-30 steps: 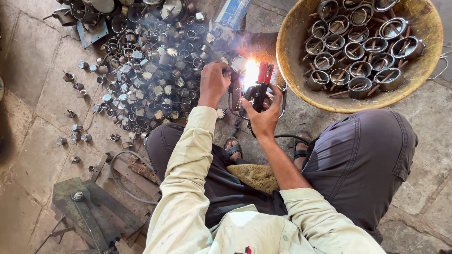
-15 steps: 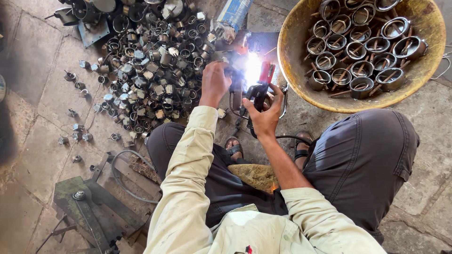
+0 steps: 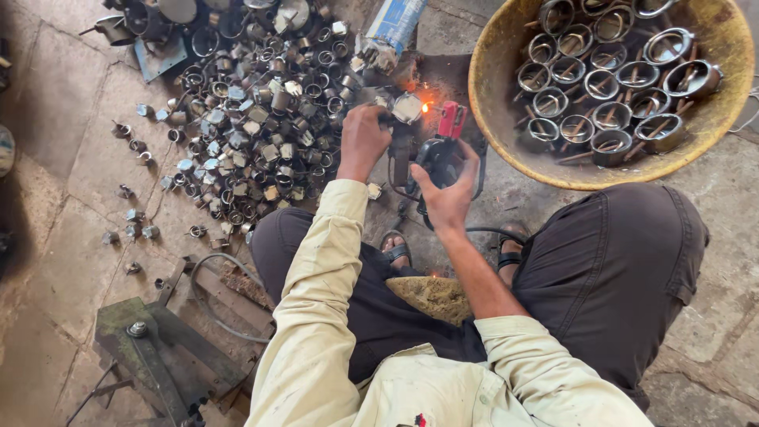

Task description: The person sits on the floor and repeatedly picks up small metal parts from a pile, places them on a metal block, and welds them using a handheld welding torch. Sparks fly during the welding process. The person then places the welded parts into a yellow bowl.

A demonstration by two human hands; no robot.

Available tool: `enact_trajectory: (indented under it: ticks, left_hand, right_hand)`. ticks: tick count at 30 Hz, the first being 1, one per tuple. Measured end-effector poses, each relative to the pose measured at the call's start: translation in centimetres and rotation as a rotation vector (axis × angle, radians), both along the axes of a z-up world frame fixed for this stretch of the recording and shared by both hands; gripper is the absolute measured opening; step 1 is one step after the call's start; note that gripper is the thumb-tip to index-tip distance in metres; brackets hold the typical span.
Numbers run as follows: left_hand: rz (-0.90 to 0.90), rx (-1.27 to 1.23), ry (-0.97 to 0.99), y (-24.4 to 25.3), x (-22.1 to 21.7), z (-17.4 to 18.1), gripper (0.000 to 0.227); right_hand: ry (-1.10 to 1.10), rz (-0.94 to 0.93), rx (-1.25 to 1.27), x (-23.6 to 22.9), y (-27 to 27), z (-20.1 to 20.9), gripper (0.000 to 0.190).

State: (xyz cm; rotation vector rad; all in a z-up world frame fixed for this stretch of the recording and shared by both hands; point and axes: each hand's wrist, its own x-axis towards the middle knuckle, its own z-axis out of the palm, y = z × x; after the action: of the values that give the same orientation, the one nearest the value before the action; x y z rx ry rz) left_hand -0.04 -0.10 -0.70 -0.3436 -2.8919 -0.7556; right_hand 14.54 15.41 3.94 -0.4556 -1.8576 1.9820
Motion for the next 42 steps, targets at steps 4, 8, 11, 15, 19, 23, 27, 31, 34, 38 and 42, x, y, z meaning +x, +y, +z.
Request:
enact_trajectory:
  ticks: [4, 8, 11, 15, 19, 23, 27, 31, 34, 38, 42]
  left_hand:
    - [0.006, -0.002, 0.039, -0.1, -0.4, -0.8, 0.030]
    - [0.015, 0.026, -0.002, 0.1, -0.8, -1.6, 0.021]
    - [-0.038, 0.069, 0.113, 0.0, -0.1, -0.4, 0.022]
    - [-0.029, 0.045, 0.040, 0.5, -0.1, 2.0, 0.022]
    - [-0.037, 0.044, -0.060, 0.5, 0.4, 2.8, 0.018]
    - [-0.037, 0.042, -0.014, 0.6, 0.0, 2.0, 0.023]
    - [-0.034, 0.052, 0.081, 0.9, 0.9, 2.3, 0.031]
    - [-0.061, 0.028, 0.072, 1.4, 1.7, 3.0, 0.034]
    - [-0.040, -0.012, 0.048, 1.0, 2.2, 3.4, 0.034]
    - [-0.023, -0.103, 0.016, 0.8, 1.5, 4.3, 0.027]
    - [0.039, -0.204, 0.042, -0.6, 0.0, 6.0, 0.026]
  right_hand:
    - [-0.036, -0.003, 0.006, -0.1, 0.0, -0.2, 0.080]
    - [-0.034, 0.001, 0.099, -0.3, 0.5, -0.6, 0.080]
    - [-0.057, 0.019, 0.000, -0.6, 0.2, -0.1, 0.080]
    - [-0.083, 0.050, -0.118, -0.3, 0.2, 1.0, 0.081]
    - [-0.092, 0.045, -0.146, -0.4, 0.2, 0.0, 0.082]
    - [0.002, -0.096, 0.003, -0.3, 0.5, -1.9, 0.079]
    - [0.051, -0.088, -0.133, -0.5, 1.6, -2.5, 0.077]
    - [0.072, -0.083, -0.263, -0.3, 2.5, -2.7, 0.073]
    - [0.055, -0.061, -0.323, -0.6, 3.4, -2.2, 0.067]
    - [-0.051, -0.022, -0.177, 0.1, 4.5, -1.3, 0.068]
    - [0.023, -0.050, -0.156, 0.2, 5.1, 0.0, 0.071]
